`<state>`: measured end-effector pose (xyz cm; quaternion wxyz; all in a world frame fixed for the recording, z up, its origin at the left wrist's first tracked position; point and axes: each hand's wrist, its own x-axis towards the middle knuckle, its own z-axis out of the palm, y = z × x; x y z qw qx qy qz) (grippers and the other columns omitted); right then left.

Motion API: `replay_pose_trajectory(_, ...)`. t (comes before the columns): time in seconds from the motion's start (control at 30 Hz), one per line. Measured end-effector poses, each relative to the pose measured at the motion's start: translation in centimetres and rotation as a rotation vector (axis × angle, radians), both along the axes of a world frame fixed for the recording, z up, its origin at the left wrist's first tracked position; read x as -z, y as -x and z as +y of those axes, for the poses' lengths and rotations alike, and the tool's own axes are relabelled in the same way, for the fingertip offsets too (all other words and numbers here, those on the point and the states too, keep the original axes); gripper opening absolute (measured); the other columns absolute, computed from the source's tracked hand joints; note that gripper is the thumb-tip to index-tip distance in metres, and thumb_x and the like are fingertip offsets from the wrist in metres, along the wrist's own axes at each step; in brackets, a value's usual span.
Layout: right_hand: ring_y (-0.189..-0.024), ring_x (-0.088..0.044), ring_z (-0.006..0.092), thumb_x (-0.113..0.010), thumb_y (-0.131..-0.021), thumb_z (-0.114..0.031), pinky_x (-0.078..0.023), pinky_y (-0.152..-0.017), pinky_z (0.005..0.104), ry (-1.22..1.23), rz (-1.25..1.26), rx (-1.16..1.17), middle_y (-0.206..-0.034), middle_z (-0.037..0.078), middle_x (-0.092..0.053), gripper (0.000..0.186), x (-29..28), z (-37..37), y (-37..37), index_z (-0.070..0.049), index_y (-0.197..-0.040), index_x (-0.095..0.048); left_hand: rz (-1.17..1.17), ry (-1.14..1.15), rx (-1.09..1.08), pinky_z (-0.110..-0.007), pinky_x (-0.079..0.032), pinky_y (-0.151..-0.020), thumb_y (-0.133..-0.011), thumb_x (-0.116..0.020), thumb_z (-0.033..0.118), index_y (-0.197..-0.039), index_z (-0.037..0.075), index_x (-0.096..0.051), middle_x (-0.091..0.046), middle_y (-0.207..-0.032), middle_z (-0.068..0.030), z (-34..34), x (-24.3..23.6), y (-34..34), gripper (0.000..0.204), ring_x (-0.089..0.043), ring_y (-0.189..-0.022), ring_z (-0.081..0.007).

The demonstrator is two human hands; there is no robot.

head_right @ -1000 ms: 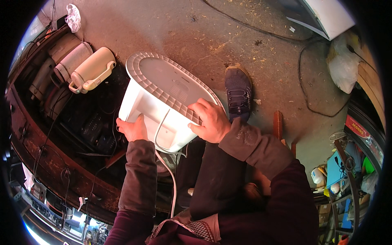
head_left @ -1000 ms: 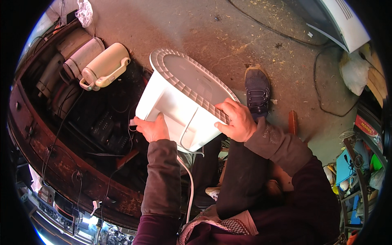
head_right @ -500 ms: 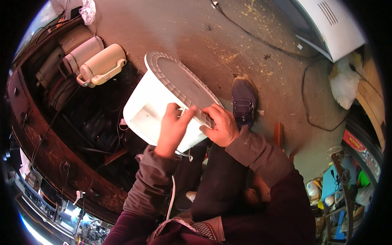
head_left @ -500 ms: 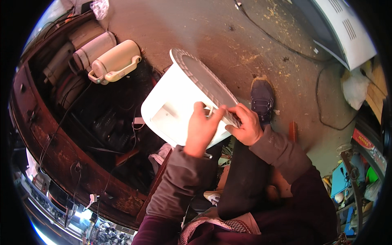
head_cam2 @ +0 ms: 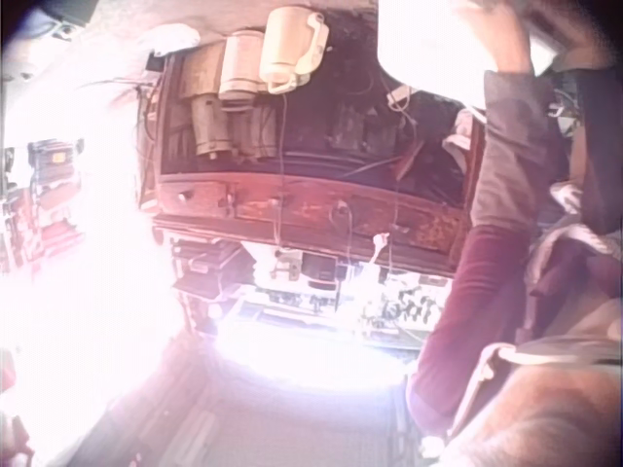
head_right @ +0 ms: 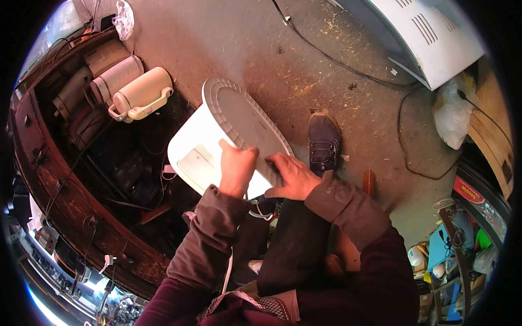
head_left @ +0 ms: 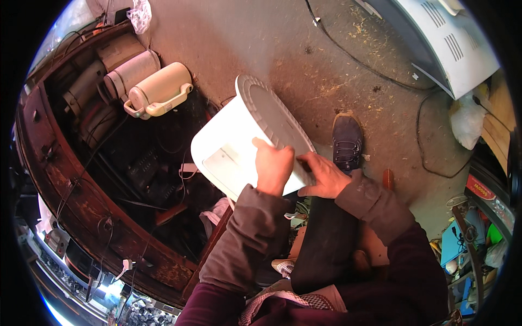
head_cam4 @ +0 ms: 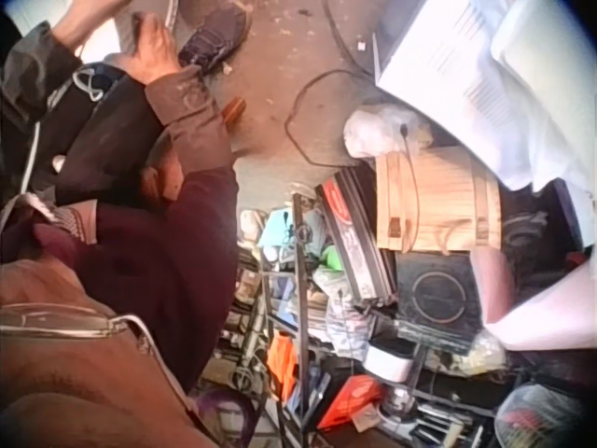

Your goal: The person reassembles a white handheld appliance by aligning its internal circuit board and snapping the casing together. They then use a small blade to pry and adjust the seam along the handle. Finally, they handle a white basin-like component, turning it over to inspect its underside.

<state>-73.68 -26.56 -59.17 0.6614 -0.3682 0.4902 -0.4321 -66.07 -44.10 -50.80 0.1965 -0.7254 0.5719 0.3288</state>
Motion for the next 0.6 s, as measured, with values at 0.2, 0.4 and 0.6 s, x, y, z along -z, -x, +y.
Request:
replay_pose_trajectory(0.2,-0.151,-0.047,0.046,-0.078,-0.096,-0.046,-0.042,-0.123,0.048,0.015,-0.046,0.015,-0.167,0.025,-0.035,0.092,3.5,-1.2,-3.6,-0.006,-0.169,-0.037,0.272,-0.01,0.05,-0.046,-0.06,-0.089,-0.087,-0.071,0.005,-0.135,-0.008,-0.045,-0.075,-0.113,-0.0285,-0.4,-1.4,-4.9,0.056,-0.077,-0.103,-0.0412)
replay_pose_trajectory(0.4,-0.148,-0.05,0.0448,-0.081,-0.094,-0.047,-0.042,-0.123,0.0512,0.101,-0.041,-0.015,-0.168,0.025,-0.037,0.084,2.8,-1.1,-2.9,-0.009,-0.163,-0.052,0.431,-0.142,-0.245,-0.038,-0.054,-0.108,-0.09,-0.063,-0.011,-0.156,-0.004,-0.041,-0.069,-0.135,-0.0145,-0.2,-4.8,-7.0,0.07,-0.067,-0.124,-0.0269)
replay_pose_trajectory(0.6,-0.132,-0.058,0.045,-0.089,-0.088,-0.043,-0.048,-0.109,0.0525,-0.189,0.402,0.545,-0.152,0.026,-0.051,0.082,1.7,-2.4,-0.3,0.002,-0.148,-0.056,0.508,-0.222,-0.499,-0.04,-0.051,-0.113,-0.086,-0.071,-0.013,-0.155,-0.002,-0.051,-0.068,-0.143,-0.0127,-3.9,-15.0,-7.7,0.072,-0.066,-0.131,-0.0246)
